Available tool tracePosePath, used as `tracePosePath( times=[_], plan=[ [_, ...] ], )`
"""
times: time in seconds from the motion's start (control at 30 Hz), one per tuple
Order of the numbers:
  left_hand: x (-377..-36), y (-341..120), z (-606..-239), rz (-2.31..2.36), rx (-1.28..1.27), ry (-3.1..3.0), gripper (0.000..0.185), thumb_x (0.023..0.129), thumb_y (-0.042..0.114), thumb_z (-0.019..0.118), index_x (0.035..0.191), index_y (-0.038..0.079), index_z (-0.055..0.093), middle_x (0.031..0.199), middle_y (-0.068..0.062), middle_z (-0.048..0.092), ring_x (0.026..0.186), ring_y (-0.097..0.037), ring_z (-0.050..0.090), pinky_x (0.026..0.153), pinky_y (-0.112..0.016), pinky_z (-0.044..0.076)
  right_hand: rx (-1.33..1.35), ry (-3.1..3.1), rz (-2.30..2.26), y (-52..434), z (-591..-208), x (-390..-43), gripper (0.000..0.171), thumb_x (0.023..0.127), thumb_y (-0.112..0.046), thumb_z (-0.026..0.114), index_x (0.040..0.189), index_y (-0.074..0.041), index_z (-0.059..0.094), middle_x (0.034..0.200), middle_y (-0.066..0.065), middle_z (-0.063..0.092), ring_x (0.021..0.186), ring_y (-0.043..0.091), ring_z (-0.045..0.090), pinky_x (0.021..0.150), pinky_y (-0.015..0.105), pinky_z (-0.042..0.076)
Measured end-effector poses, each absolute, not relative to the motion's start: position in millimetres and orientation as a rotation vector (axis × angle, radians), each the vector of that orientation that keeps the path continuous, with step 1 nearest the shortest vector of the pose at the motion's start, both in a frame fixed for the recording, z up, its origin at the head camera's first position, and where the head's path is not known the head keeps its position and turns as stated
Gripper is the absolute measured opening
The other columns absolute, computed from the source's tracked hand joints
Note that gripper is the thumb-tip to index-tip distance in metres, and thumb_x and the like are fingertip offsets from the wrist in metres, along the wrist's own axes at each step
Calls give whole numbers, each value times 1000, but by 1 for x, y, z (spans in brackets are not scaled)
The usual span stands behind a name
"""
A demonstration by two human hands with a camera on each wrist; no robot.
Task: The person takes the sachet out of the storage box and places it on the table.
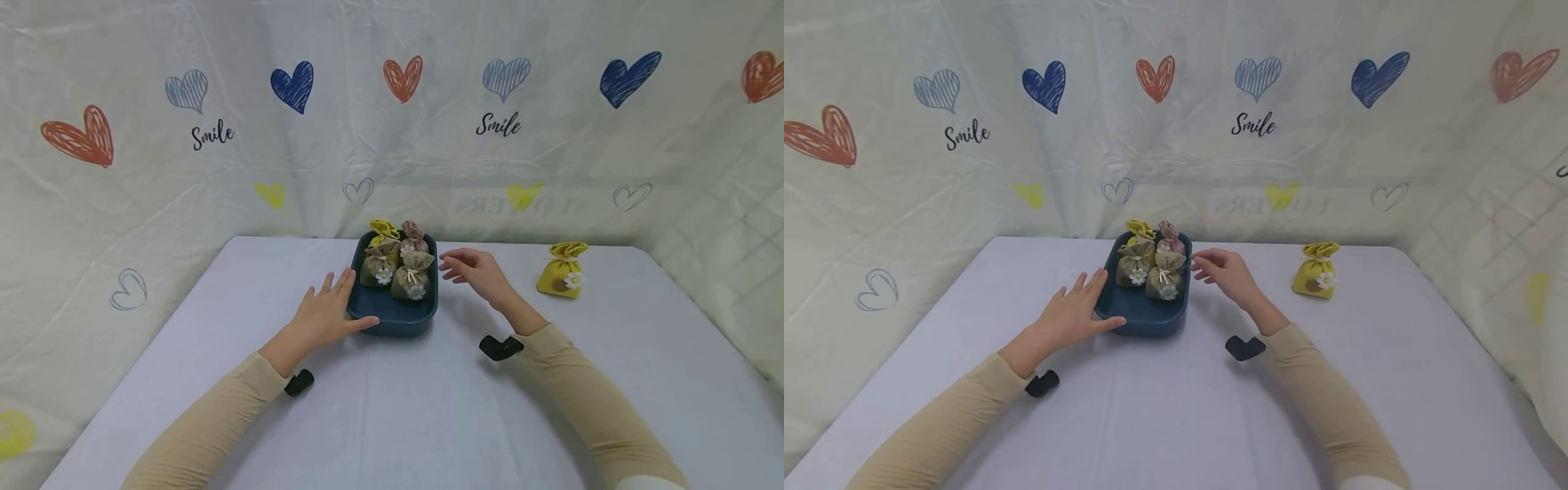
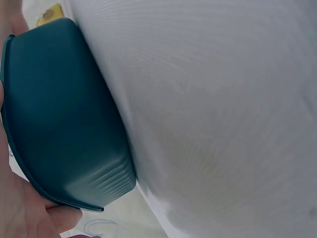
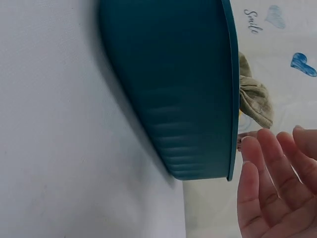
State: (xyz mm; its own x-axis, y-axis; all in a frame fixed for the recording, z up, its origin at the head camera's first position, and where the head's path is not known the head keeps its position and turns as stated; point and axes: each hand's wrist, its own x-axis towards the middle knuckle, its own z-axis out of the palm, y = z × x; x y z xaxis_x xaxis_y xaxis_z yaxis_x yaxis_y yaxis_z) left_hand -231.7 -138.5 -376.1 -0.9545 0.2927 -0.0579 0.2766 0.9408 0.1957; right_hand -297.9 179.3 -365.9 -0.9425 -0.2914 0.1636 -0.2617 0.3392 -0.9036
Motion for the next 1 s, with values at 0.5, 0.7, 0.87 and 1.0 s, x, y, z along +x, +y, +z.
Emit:
tracePosePath(
  times=[0.5,0.7,0.87,1.0],
  plan=[
    [-232,-139,-378,278,437,3009,112,90,80,51,166,9,10,172,-7,8,155,-38,8,118,-67,15,-325,2466,-1633,170,-355,-313,43,105,-28,63,131,5,66,116,22,72,94,25,72,94,47,55],
    [-234,-139,-381,272,427,3012,113,89,81,50,166,10,10,172,-7,8,155,-38,8,118,-67,15,-303,2415,-1600,168,-357,-318,44,105,-28,61,134,5,65,122,22,70,98,23,71,98,48,53],
    [-233,-139,-380,273,430,3011,113,89,82,50,166,10,10,172,-6,8,156,-37,8,118,-66,15,-331,2423,-1590,168,-359,-320,44,104,-27,65,133,6,65,122,22,70,102,29,69,97,45,54],
    [-234,-139,-380,276,434,3012,113,89,82,50,166,11,9,172,-6,7,155,-38,8,118,-66,15,-387,2451,-1575,168,-358,-320,43,101,-25,68,130,7,66,120,21,71,102,31,69,97,48,53]
  ],
)
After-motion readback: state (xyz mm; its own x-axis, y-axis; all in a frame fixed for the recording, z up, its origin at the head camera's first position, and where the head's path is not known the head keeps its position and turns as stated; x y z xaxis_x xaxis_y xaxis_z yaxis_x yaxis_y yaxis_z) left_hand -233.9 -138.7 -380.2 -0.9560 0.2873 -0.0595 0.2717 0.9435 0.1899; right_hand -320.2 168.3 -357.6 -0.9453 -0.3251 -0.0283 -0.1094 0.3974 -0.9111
